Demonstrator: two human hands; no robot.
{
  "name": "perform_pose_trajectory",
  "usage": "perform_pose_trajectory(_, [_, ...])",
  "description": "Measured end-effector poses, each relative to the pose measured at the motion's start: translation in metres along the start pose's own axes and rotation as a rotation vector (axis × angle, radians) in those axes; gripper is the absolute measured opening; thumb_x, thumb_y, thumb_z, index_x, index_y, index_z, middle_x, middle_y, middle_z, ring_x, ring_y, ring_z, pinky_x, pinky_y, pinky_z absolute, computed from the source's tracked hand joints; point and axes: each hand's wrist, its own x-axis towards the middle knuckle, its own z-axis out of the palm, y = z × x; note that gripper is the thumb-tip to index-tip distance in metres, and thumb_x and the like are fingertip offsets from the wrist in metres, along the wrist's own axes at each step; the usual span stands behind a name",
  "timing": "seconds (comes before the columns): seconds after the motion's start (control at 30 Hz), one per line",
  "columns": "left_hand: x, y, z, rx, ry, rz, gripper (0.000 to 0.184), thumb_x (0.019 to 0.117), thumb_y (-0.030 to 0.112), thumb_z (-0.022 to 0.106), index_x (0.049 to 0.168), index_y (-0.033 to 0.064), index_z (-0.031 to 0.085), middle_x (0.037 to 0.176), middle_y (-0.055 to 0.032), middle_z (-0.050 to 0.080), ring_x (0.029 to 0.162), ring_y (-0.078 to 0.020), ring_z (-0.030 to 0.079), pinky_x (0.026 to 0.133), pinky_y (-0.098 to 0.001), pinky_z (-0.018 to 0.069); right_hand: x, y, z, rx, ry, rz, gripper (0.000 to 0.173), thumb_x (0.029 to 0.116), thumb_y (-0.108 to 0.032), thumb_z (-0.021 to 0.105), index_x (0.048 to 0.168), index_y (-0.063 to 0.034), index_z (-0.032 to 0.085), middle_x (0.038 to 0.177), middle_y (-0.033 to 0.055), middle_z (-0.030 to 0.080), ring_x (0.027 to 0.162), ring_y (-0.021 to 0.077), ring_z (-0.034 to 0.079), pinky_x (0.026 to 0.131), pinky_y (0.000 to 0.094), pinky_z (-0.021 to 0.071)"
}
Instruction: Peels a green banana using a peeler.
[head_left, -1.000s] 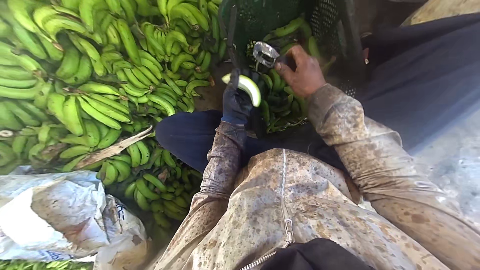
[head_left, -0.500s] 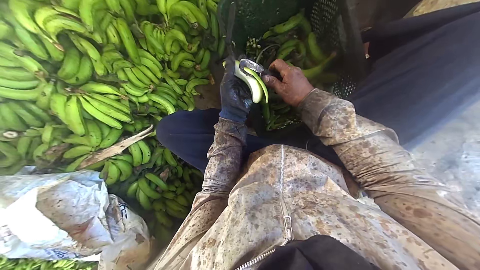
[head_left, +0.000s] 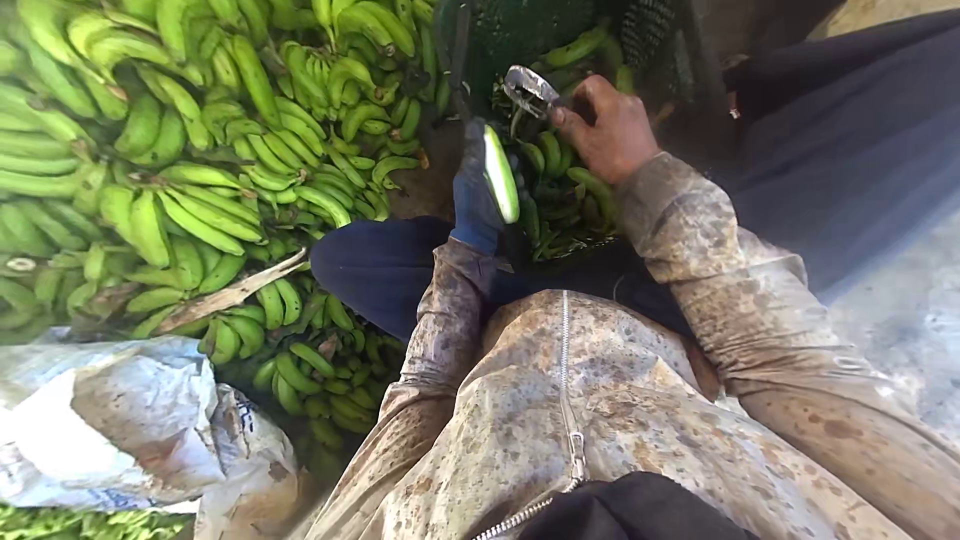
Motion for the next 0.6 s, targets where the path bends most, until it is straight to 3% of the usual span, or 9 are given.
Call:
perform_pose_trajectory(0.07, [0.011, 0.010, -0.012, -0.310, 0.120, -0.072, 0.050, 0.1095, 0.051, 0.025, 0.106, 0.0117, 0.055, 0.075, -0.0055, 0.058, 0.062, -0.0176, 0.059, 0.056, -0.0383, 0.0566, -0.015, 0.000, 0.017, 0.054, -0.043, -0.140, 0.045, 0.1035, -0.040, 0.060, 0.128, -0.0022, 0.060, 0.116, 0.0176, 0.069, 0.107, 0.0274, 0.069, 0.099, 0.0460, 0.0533])
perform_pose_trajectory(0.13, [0.018, 0.017, -0.021, -0.420, 0.234, -0.081, 0.042, 0.1105, 0.043, 0.027, 0.108, 0.0099, 0.053, 0.084, -0.0074, 0.060, 0.074, -0.0188, 0.062, 0.069, -0.0404, 0.0577, -0.023, 0.002, 0.033, 0.038, -0.080, -0.275, 0.044, 0.1000, -0.036, 0.067, 0.125, -0.0004, 0.063, 0.120, 0.0189, 0.069, 0.111, 0.0309, 0.068, 0.102, 0.0517, 0.0524])
perform_pose_trajectory(0.2, [0.022, 0.020, -0.020, -0.470, 0.274, -0.088, 0.041, 0.1102, 0.040, 0.026, 0.100, 0.0095, 0.051, 0.076, -0.0067, 0.057, 0.066, -0.0173, 0.060, 0.062, -0.0353, 0.0566, -0.025, 0.004, 0.045, -0.017, -0.120, -0.326, 0.045, 0.0983, -0.037, 0.069, 0.125, -0.0020, 0.064, 0.127, 0.0198, 0.067, 0.120, 0.0369, 0.064, 0.104, 0.0636, 0.0453])
perform_pose_trajectory(0.27, [0.018, 0.017, -0.015, -0.449, 0.247, -0.115, 0.047, 0.1092, 0.043, 0.020, 0.094, 0.0104, 0.051, 0.072, -0.0054, 0.055, 0.060, -0.0163, 0.057, 0.057, -0.0327, 0.0538, -0.027, 0.002, 0.049, -0.063, -0.149, -0.313, 0.046, 0.1007, -0.041, 0.065, 0.129, -0.0041, 0.063, 0.133, 0.0193, 0.065, 0.126, 0.0385, 0.061, 0.105, 0.0661, 0.0428])
perform_pose_trajectory(0.37, [0.008, 0.005, 0.007, -0.235, 0.186, 0.014, 0.039, 0.1118, 0.034, 0.022, 0.103, 0.0098, 0.052, 0.080, -0.0051, 0.059, 0.071, -0.0150, 0.061, 0.065, -0.0346, 0.0566, -0.022, -0.002, 0.050, -0.065, -0.108, -0.251, 0.049, 0.1057, -0.044, 0.054, 0.130, -0.0028, 0.061, 0.127, 0.0199, 0.067, 0.117, 0.0367, 0.066, 0.101, 0.0583, 0.0507])
perform_pose_trajectory(0.4, [0.005, -0.001, 0.011, -0.124, 0.118, 0.079, 0.035, 0.1127, 0.029, 0.024, 0.111, 0.0080, 0.052, 0.088, -0.0053, 0.060, 0.079, -0.0139, 0.062, 0.073, -0.0334, 0.0573, -0.017, -0.004, 0.048, -0.037, -0.105, -0.181, 0.048, 0.1072, -0.044, 0.051, 0.130, -0.0021, 0.060, 0.121, 0.0203, 0.068, 0.111, 0.0359, 0.068, 0.098, 0.0563, 0.0528])
perform_pose_trajectory(0.47, [-0.007, -0.005, 0.009, 0.257, 0.022, 0.106, 0.045, 0.1132, 0.036, 0.028, 0.129, 0.0041, 0.056, 0.101, -0.0074, 0.065, 0.087, -0.0143, 0.065, 0.081, -0.0350, 0.0586, -0.007, -0.008, 0.036, 0.020, -0.136, 0.005, 0.048, 0.1095, -0.044, 0.047, 0.128, -0.0013, 0.059, 0.113, 0.0218, 0.069, 0.105, 0.0349, 0.069, 0.096, 0.0535, 0.0526])
perform_pose_trajectory(0.53, [-0.022, -0.003, 0.005, 0.469, -0.114, 0.024, 0.054, 0.1056, 0.052, 0.039, 0.125, 0.0057, 0.059, 0.084, -0.0055, 0.067, 0.066, -0.0162, 0.066, 0.057, -0.0374, 0.0598, 0.005, -0.004, 0.018, 0.002, -0.123, 0.148, 0.051, 0.1104, -0.044, 0.044, 0.129, -0.0003, 0.059, 0.118, 0.0234, 0.068, 0.111, 0.0361, 0.067, 0.100, 0.0544, 0.0493])
perform_pose_trajectory(0.6, [-0.029, 0.000, -0.003, 0.310, -0.221, -0.067, 0.052, 0.0983, 0.044, 0.054, 0.133, 0.0057, 0.058, 0.079, -0.0065, 0.067, 0.058, -0.0186, 0.065, 0.050, -0.0372, 0.0592, 0.008, 0.002, 0.008, -0.030, -0.058, 0.174, 0.051, 0.1094, -0.047, 0.044, 0.128, -0.0025, 0.060, 0.119, 0.0210, 0.068, 0.114, 0.0340, 0.066, 0.101, 0.0530, 0.0492])
